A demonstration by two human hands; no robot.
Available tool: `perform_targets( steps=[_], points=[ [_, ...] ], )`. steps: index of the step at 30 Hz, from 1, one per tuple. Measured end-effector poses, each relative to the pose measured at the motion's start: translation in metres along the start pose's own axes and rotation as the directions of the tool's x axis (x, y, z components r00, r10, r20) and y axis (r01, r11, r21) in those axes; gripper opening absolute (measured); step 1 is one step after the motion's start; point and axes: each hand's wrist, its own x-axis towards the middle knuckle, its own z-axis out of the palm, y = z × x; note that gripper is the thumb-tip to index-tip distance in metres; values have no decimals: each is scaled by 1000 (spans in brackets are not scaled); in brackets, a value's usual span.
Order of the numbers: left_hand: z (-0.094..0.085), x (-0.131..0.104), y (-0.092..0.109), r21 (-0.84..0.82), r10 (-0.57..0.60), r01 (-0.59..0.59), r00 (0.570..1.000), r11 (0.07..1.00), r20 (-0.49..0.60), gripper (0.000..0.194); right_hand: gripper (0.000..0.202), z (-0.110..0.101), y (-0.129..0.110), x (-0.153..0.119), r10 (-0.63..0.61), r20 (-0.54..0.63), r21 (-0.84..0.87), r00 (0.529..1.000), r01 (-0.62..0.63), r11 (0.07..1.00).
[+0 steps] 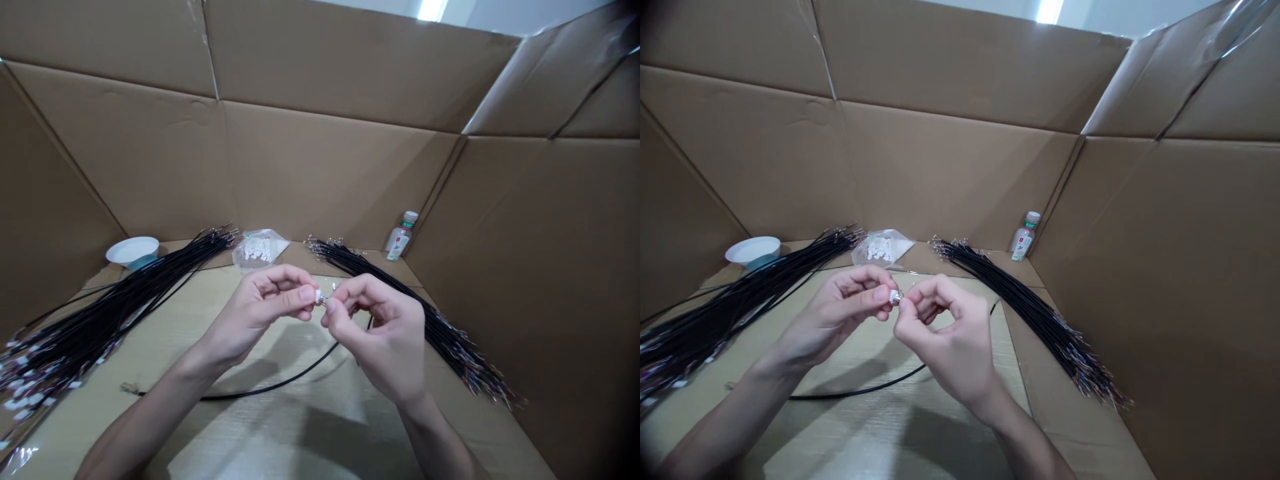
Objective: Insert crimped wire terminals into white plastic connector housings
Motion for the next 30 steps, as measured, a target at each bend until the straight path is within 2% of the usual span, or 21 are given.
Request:
perform_targets(
  steps=[6, 14, 24, 30],
  points=[
    [1, -1, 2, -52, -58, 57, 998, 997, -13, 8, 15, -1, 0, -1, -55, -8, -24, 998, 55, 998],
    [0, 2, -2, -173, -150, 153, 988, 973, 29, 9, 13, 0, 2, -1, -54, -24, -18, 998, 53, 998],
    [0, 1, -2, -116, -116, 115, 993, 987, 5, 9, 12, -2, 1, 0, -13, 2, -18, 1000, 13, 1000],
    [2, -1, -2, -52, -39, 39, 999, 998, -15, 6, 13, -2, 1, 0, -13, 1, -12, 1000, 13, 1000]
  ],
)
